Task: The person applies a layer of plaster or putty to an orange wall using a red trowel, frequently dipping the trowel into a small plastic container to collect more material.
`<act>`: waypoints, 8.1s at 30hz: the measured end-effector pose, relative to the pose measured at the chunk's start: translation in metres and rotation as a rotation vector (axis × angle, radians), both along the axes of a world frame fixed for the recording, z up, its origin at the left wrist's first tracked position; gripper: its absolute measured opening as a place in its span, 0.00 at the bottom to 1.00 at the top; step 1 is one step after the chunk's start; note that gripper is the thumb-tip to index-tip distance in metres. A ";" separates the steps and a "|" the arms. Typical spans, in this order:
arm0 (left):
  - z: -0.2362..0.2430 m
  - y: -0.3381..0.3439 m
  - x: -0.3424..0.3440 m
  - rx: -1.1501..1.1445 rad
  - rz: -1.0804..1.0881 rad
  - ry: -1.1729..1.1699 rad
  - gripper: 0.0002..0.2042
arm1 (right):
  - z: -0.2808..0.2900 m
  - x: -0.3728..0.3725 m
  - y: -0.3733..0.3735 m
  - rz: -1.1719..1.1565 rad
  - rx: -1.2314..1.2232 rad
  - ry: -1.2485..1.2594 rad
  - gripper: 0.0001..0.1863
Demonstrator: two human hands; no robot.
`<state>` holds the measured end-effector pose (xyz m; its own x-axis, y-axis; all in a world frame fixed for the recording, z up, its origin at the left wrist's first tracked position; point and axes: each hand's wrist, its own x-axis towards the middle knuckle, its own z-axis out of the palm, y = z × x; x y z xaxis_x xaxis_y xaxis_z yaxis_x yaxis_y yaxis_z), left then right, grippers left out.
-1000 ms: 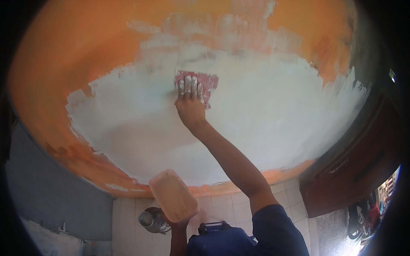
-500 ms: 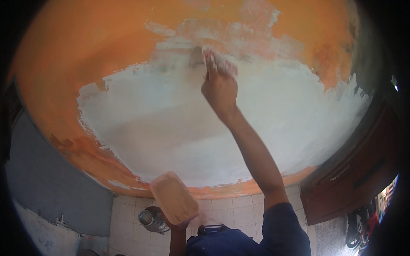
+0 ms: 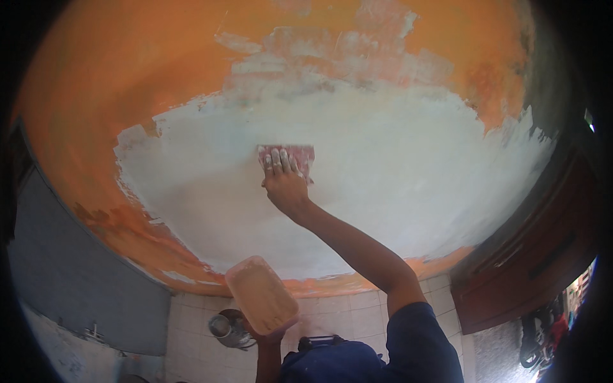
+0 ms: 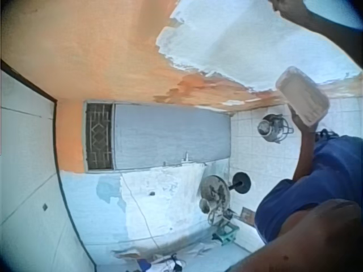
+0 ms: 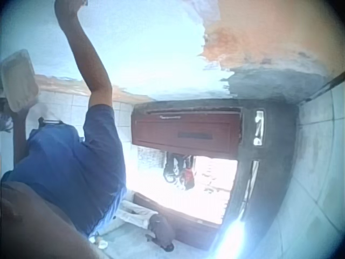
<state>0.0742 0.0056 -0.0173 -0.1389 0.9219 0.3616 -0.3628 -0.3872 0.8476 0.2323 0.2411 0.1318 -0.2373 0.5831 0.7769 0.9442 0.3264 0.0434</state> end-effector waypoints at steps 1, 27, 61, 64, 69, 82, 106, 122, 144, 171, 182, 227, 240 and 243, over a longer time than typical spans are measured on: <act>-0.001 0.000 0.002 -0.094 -0.071 -0.219 0.24 | -0.003 0.005 -0.003 0.055 -0.035 0.051 0.30; -0.006 0.034 -0.005 -0.236 0.095 -0.323 0.46 | 0.094 -0.057 0.056 -0.210 0.304 -0.180 0.28; -0.064 0.014 -0.050 -0.280 -0.249 -0.633 0.34 | 0.039 -0.080 0.016 -0.069 0.026 -0.200 0.21; -0.061 0.015 -0.049 -0.245 -0.192 -0.499 0.34 | 0.039 -0.075 -0.005 -0.034 0.064 -0.185 0.22; -0.059 0.014 -0.050 -0.161 -0.158 -0.389 0.37 | 0.079 -0.063 -0.004 -0.033 0.257 -0.073 0.26; -0.040 0.027 -0.044 -0.148 -0.004 -0.298 0.41 | 0.016 -0.070 0.051 -0.437 0.137 -0.285 0.25; -0.036 0.018 -0.043 -0.154 0.035 -0.229 0.44 | 0.013 -0.079 0.028 -0.195 -0.031 -0.148 0.25; -0.027 0.035 -0.042 -0.257 -0.302 -0.566 0.36 | 0.066 -0.067 0.047 -0.331 0.232 -0.253 0.24; 0.017 0.014 -0.052 -0.430 -0.366 -1.049 0.45 | 0.121 -0.086 0.041 -0.143 0.325 -0.068 0.27; -0.045 0.011 -0.063 -0.209 -0.257 -0.485 0.32 | 0.120 -0.015 0.037 -0.261 0.412 0.017 0.29; -0.063 0.016 -0.068 -0.197 -0.100 -0.178 0.32 | -0.055 -0.045 -0.010 -0.095 -0.018 0.048 0.29; -0.012 0.013 -0.058 -0.204 -0.303 -0.480 0.30 | 0.132 -0.045 0.020 -0.177 0.512 0.009 0.27; -0.038 0.014 -0.064 -0.048 0.030 -0.038 0.44 | 0.017 -0.069 -0.003 0.045 0.110 -0.087 0.26; -0.025 0.013 -0.062 -0.248 -0.105 -0.530 0.43 | 0.072 -0.064 0.004 0.036 0.286 -0.027 0.26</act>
<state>0.0121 0.0182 -0.0421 -0.1458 0.9885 0.0400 -0.7870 -0.1404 0.6008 0.1685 0.2451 0.2042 -0.2765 0.3323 0.9017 0.9296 0.3304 0.1633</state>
